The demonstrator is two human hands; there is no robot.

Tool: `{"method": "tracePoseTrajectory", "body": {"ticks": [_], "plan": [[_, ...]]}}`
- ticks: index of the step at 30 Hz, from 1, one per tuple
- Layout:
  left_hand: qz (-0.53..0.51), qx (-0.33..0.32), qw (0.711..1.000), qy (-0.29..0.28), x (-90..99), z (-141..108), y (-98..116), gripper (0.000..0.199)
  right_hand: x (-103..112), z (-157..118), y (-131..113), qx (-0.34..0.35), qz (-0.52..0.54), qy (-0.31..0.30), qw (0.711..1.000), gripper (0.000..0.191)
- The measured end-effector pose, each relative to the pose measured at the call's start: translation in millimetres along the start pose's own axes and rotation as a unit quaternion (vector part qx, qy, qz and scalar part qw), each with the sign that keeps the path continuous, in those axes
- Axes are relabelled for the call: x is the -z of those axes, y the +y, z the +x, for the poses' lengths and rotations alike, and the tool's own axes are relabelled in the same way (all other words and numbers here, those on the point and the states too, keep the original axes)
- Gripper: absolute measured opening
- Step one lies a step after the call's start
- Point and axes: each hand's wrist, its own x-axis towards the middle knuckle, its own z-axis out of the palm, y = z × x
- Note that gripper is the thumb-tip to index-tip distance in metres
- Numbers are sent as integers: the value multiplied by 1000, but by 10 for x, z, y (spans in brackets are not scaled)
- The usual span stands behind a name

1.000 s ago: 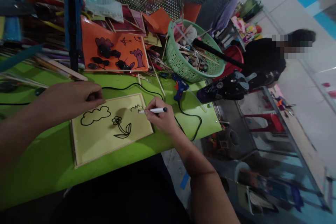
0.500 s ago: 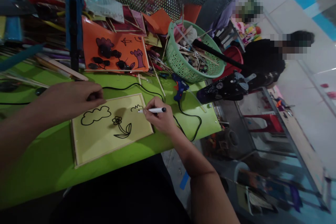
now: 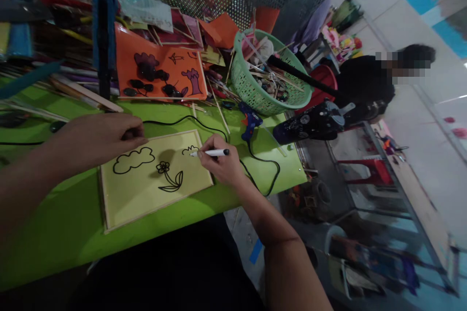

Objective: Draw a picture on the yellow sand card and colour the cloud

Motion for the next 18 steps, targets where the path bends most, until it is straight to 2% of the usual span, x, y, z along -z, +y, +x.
{"method": "tracePoseTrajectory", "body": {"ticks": [18], "plan": [[5, 0, 1000, 1, -23, 19, -23, 19, 13, 5, 3, 17, -5, -7, 1000, 10]]}}
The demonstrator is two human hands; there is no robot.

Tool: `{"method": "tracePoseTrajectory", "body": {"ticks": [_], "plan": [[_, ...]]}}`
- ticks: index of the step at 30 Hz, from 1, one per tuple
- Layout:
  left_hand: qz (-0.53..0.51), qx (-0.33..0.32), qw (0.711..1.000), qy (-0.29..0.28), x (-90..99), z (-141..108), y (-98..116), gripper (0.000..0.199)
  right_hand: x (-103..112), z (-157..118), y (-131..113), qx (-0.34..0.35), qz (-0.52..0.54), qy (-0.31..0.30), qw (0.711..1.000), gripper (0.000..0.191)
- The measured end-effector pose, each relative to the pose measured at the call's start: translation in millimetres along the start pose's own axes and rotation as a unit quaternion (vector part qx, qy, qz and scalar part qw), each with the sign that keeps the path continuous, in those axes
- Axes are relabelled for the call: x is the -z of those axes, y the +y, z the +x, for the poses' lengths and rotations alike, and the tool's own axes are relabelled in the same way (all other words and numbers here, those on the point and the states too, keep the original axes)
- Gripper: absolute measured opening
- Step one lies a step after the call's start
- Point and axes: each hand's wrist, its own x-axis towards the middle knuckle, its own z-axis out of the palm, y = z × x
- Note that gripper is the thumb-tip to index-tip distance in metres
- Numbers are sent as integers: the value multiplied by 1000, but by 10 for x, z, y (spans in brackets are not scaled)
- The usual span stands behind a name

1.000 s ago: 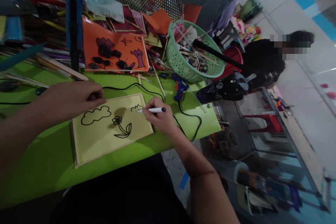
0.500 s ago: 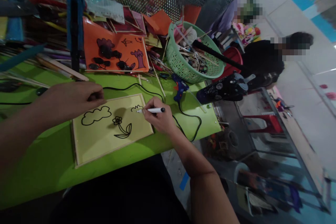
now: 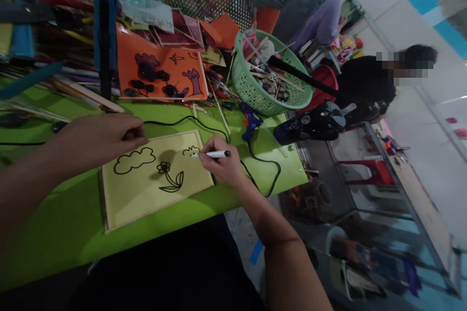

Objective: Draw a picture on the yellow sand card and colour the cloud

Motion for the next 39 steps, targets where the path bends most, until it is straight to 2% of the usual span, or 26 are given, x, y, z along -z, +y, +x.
{"method": "tracePoseTrajectory", "body": {"ticks": [21, 32, 39], "plan": [[5, 13, 1000, -7, 36, -11, 48, 16, 2, -29, 22, -22, 21, -9, 1000, 11], [-10, -31, 999, 10, -1, -19, -27, 16, 8, -29, 26, -22, 12, -13, 1000, 11], [-6, -23, 1000, 1, 29, -22, 6, 17, 4, -6, -5, -21, 9, -9, 1000, 11]]}}
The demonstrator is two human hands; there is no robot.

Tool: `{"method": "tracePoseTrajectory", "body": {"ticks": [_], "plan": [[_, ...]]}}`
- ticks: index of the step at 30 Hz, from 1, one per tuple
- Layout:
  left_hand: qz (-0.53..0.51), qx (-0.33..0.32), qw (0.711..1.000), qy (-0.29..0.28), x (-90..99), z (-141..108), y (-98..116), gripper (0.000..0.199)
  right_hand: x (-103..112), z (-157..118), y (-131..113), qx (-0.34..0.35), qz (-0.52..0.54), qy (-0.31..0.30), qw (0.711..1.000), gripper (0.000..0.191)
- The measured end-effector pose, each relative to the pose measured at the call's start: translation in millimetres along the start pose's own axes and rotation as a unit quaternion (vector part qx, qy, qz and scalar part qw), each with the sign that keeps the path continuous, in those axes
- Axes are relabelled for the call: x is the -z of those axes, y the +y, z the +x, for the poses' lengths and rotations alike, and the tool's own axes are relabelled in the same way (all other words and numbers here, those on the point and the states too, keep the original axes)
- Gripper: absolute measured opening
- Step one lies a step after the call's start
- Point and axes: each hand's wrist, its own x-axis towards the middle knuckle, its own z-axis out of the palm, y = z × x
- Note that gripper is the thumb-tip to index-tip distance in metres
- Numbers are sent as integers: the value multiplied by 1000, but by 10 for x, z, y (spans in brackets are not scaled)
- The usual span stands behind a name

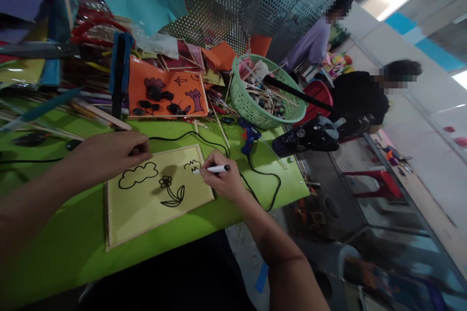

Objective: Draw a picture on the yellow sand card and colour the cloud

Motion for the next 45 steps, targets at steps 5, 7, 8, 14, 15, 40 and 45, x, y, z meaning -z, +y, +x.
{"method": "tracePoseTrajectory", "body": {"ticks": [5, 7, 8, 14, 15, 40, 45], "plan": [[-4, -5, 1000, -1, -3, -2, -21, 18, -1, -10, 33, -11, 1, -4, 1000, 12], [-5, -6, 1000, 1, -6, -5, -27, 17, -3, -14, 44, -5, 6, -5, 1000, 12], [-4, -8, 1000, 3, -8, -6, -29, 17, -3, -14, 48, -3, 8, -7, 1000, 12], [-2, -6, 1000, 3, -5, -2, -24, 17, -1, -12, 51, 0, 2, -5, 1000, 12], [-3, -7, 1000, 2, -5, -1, -23, 17, -1, -12, 51, 3, 2, -4, 1000, 12], [13, 22, 1000, -7, 16, 15, 41, 17, 22, -24, -15, -2, -7, 2, 1000, 10], [7, 25, 1000, -10, 22, 6, 38, 18, 22, -26, -4, 2, -7, 3, 1000, 9]]}}
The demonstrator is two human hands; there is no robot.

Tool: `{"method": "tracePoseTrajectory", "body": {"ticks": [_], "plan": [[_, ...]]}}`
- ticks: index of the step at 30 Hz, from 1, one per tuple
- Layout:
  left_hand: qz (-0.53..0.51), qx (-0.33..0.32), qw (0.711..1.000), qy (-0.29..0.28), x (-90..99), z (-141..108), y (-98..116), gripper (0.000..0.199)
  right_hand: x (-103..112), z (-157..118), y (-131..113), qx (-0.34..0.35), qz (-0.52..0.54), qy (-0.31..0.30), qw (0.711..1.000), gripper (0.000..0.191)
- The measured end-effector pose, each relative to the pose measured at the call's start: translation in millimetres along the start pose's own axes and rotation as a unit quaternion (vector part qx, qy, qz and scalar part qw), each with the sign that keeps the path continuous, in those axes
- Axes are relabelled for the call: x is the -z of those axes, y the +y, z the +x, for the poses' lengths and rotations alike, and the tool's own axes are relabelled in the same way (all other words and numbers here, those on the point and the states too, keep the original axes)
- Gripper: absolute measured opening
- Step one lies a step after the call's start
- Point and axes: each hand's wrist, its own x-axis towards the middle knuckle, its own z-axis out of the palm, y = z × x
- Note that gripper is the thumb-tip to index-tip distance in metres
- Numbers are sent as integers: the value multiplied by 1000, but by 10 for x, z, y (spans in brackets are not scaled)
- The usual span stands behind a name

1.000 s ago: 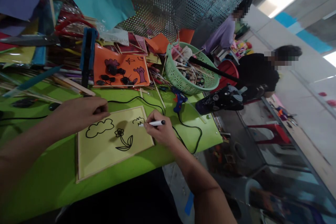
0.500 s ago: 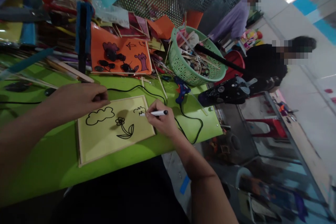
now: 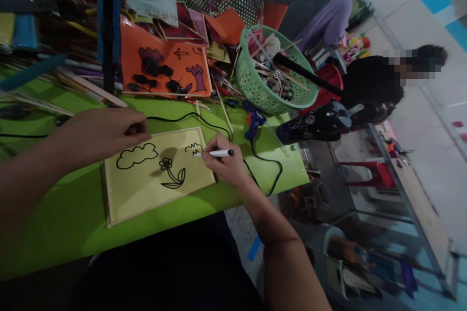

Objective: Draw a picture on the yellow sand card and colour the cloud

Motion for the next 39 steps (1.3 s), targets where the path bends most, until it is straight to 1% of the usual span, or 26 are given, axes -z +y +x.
{"method": "tracePoseTrajectory", "body": {"ticks": [14, 28, 39], "plan": [[1, -10, 1000, 6, -5, 2, -17, 17, 0, -15, 11, -15, 4, -1, 1000, 10], [-6, -6, 1000, 9, -31, 10, -19, 19, -2, -15, 29, 7, 6, 2, 1000, 8], [-1, -8, 1000, 9, -26, 12, -21, 18, -1, -6, 17, 2, 5, -2, 1000, 9]]}}
